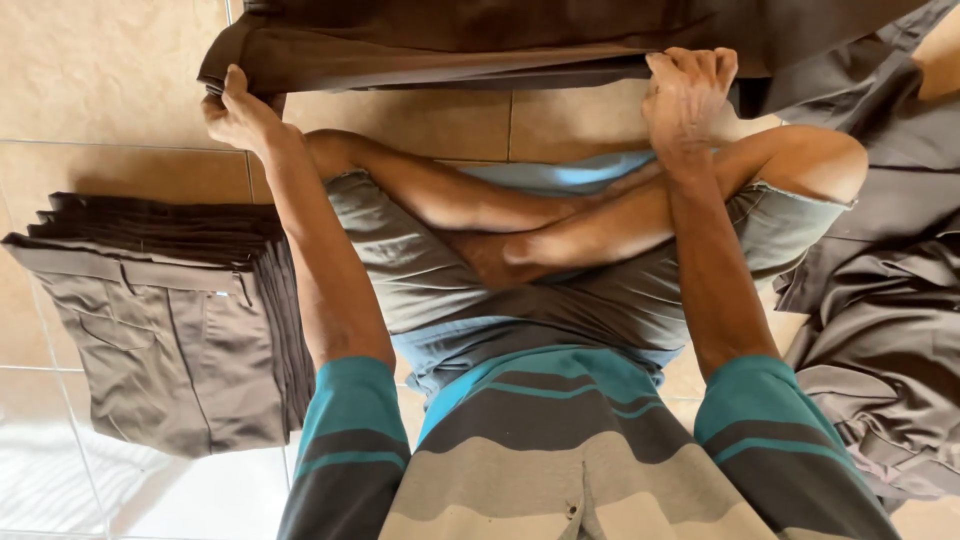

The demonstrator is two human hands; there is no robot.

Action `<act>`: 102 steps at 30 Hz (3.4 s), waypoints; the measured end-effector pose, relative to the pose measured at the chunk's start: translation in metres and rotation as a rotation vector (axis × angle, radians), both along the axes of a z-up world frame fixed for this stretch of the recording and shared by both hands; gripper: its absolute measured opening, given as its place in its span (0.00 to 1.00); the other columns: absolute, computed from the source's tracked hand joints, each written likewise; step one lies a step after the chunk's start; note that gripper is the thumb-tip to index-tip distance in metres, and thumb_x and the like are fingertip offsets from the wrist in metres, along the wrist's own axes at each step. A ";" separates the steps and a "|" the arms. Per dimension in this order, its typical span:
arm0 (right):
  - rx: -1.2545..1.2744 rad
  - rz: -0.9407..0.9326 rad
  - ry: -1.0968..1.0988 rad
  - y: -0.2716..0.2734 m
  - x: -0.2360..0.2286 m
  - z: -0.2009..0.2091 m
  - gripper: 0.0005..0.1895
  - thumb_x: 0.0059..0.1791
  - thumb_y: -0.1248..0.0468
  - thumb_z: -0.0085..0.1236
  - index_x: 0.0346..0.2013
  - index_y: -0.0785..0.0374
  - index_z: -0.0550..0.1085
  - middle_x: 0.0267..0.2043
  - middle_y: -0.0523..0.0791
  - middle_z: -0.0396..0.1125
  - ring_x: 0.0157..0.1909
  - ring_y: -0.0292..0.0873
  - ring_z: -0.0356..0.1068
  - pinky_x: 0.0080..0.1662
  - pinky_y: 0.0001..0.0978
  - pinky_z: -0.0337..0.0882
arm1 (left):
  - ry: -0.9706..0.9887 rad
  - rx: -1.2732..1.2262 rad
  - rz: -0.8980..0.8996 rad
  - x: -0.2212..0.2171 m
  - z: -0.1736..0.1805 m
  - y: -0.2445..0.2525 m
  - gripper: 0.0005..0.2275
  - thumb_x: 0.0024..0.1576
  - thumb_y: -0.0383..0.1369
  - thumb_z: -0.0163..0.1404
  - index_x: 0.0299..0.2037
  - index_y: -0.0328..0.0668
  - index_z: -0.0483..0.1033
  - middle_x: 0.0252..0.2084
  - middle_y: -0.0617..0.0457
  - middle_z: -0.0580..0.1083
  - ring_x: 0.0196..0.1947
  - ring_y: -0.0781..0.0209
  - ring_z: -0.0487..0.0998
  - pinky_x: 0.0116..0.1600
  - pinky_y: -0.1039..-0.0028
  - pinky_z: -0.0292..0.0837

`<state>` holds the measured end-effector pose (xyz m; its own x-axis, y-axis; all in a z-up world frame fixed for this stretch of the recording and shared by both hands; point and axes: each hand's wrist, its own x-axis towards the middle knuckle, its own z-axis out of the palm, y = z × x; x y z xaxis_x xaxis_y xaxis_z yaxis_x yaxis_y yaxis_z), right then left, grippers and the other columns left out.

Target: Folding brown pants into neat rectangular stacks while sitting on the floor.

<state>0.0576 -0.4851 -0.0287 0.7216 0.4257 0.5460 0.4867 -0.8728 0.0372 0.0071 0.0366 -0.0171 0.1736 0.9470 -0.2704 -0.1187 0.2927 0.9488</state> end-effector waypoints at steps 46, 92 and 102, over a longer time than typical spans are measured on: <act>0.299 0.441 0.396 0.006 0.029 0.059 0.13 0.40 0.70 0.74 0.24 0.74 0.75 0.38 0.51 0.76 0.32 0.51 0.69 0.40 0.38 0.70 | 0.188 1.543 -0.564 0.046 0.162 -0.045 0.27 0.53 0.12 0.48 0.60 0.52 0.79 0.25 0.56 0.74 0.16 0.71 0.57 0.20 0.81 0.56; -0.301 0.100 0.506 0.010 0.009 -0.072 0.21 0.54 0.50 0.55 0.51 0.61 0.81 0.80 0.47 0.56 0.80 0.54 0.47 0.68 0.71 0.39 | 0.135 1.413 -0.509 0.030 0.118 -0.031 0.18 0.57 0.14 0.51 0.52 0.44 0.83 0.26 0.56 0.80 0.17 0.72 0.63 0.21 0.82 0.58; 0.155 0.190 0.107 -0.018 0.060 0.038 0.09 0.42 0.69 0.72 0.28 0.63 0.76 0.30 0.45 0.72 0.31 0.47 0.68 0.43 0.37 0.70 | 0.343 1.418 -0.686 0.051 0.114 -0.002 0.10 0.53 0.15 0.47 0.38 0.30 0.82 0.25 0.49 0.80 0.16 0.66 0.76 0.22 0.78 0.73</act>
<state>0.1181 -0.5028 0.0093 0.6935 0.4765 0.5403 0.6367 -0.7564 -0.1502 0.0577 0.0347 0.0969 0.7678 0.2282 0.5986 -0.0779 -0.8942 0.4408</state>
